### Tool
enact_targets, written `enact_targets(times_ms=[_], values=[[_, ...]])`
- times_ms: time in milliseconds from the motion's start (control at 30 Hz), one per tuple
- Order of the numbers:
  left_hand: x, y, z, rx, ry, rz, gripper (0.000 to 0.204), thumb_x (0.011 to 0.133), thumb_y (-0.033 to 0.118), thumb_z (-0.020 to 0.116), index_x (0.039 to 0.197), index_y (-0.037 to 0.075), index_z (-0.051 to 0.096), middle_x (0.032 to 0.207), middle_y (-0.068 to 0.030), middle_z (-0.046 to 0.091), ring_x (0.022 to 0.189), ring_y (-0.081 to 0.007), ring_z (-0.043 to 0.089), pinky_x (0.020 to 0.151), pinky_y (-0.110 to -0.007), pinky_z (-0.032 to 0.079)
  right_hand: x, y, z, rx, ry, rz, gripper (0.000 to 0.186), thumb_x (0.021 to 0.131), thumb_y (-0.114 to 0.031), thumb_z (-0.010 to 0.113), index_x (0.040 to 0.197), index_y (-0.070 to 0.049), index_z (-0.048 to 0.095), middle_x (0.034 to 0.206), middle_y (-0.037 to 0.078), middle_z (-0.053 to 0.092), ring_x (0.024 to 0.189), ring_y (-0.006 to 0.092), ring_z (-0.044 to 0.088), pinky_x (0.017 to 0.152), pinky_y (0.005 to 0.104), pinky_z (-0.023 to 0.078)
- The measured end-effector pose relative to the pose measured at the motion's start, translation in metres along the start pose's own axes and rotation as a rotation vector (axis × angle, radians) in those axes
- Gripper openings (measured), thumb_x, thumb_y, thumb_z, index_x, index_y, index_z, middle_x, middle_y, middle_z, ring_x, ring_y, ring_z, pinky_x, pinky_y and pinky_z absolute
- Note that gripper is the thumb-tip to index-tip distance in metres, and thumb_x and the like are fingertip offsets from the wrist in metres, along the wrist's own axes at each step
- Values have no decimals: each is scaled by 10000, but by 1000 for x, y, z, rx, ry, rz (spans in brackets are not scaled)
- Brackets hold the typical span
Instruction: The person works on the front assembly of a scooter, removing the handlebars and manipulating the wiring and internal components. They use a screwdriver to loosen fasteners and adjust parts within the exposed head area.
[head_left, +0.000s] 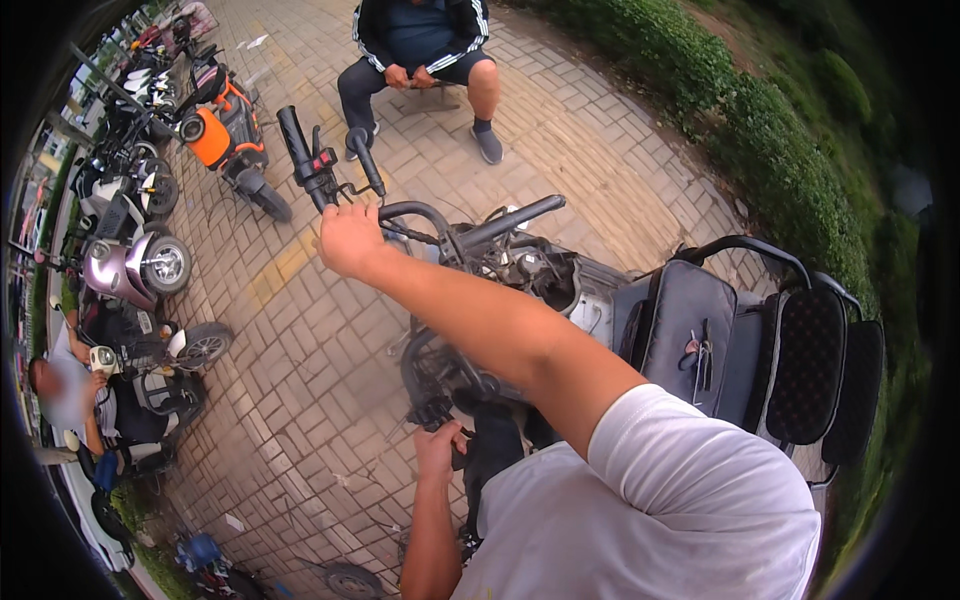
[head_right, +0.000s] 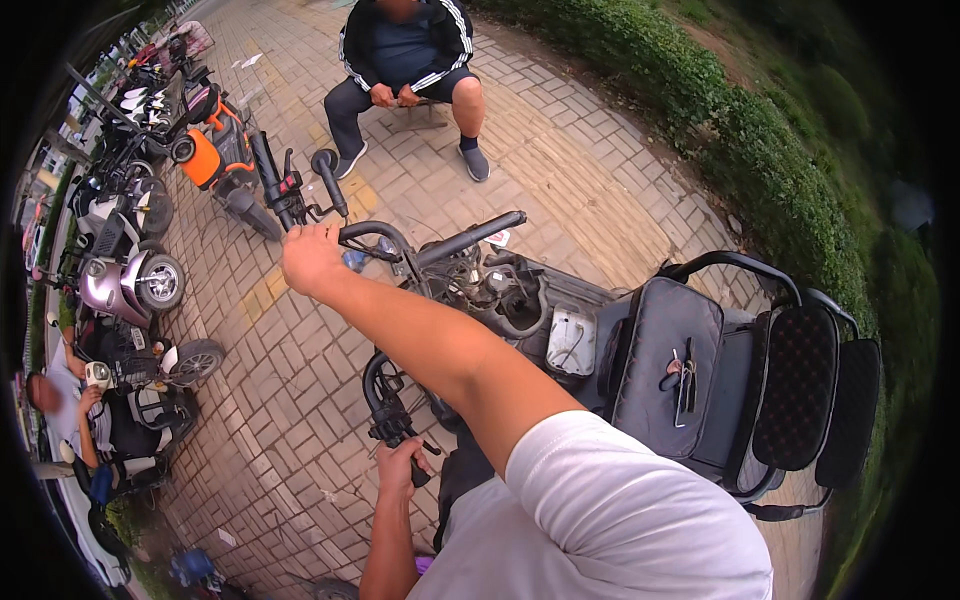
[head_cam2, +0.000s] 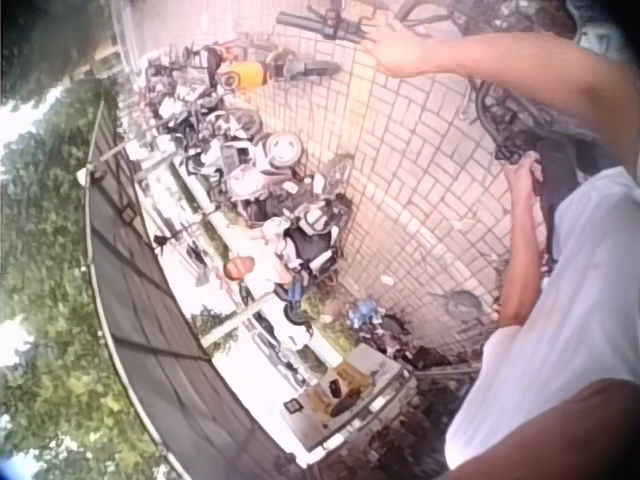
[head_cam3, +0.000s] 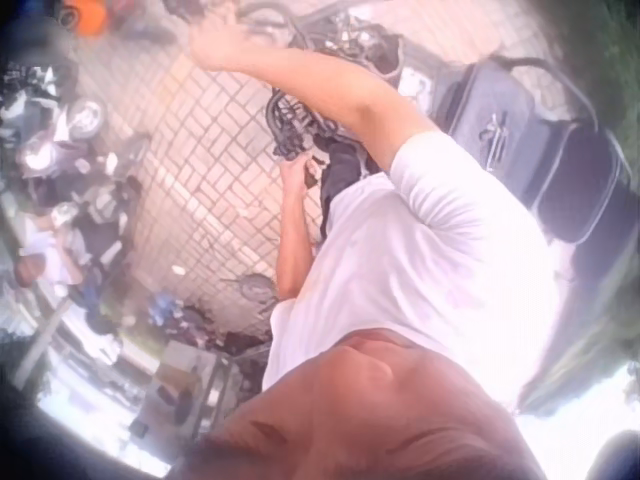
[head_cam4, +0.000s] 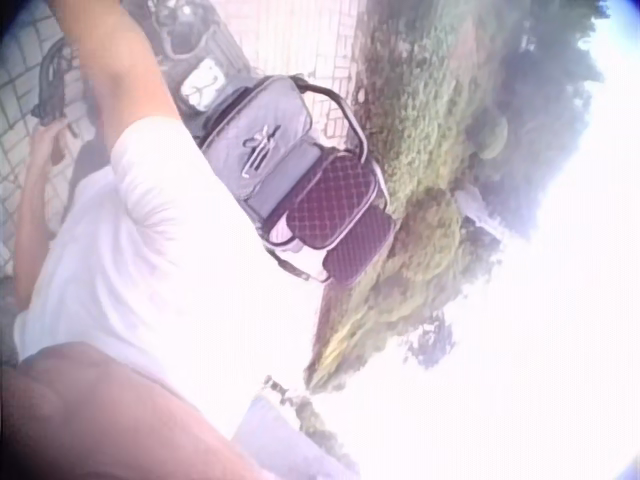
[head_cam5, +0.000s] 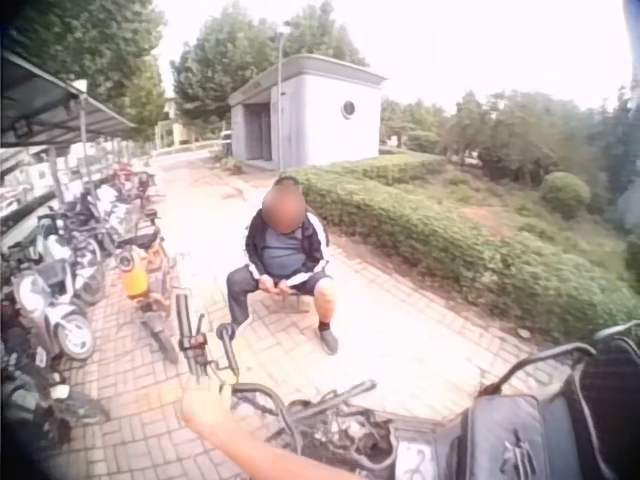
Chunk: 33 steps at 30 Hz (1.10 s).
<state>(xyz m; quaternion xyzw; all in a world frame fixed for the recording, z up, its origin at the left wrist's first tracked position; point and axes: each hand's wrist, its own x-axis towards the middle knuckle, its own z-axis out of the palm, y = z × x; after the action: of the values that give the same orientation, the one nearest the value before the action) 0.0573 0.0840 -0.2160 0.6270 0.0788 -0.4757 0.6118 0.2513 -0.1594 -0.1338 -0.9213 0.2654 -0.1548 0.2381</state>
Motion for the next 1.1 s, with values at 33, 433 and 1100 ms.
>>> enact_targets(times_ms=[33, 433, 1100], values=[[1, 1, -4, -42, -34, -43, 54, 764, -6, 590, 772, -11, 538, 562, -65, 495, 406, -164, 481, 392, -296, 410, -19, -6, 0, 69, 0, -29, 406, 849, -270, 554, 1128, 24, 540, 1124, 185, 562, 1108, 325, 493, 936, 531, 303], [32, -6, -35, -521, -297, -450, 113, 830, 112, 533, 729, 116, 482, 577, 33, 410, 494, -97, 403, 472, -262, 338, -302, 122, -70, 655, -378, 253, 312, 886, -261, 583, 1031, 11, 629, 1027, 185, 627, 980, 338, 589, 861, 391, 460], [50, -101, 3, -1354, -650, -572, 202, 863, 109, 522, 681, 112, 434, 588, 57, 414, 500, -50, 425, 493, -210, 385, -359, 177, -49, 710, -435, 514, 211, 883, -143, 571, 942, 57, 606, 822, 76, 629, 763, 131, 569, 694, 277, 453]])
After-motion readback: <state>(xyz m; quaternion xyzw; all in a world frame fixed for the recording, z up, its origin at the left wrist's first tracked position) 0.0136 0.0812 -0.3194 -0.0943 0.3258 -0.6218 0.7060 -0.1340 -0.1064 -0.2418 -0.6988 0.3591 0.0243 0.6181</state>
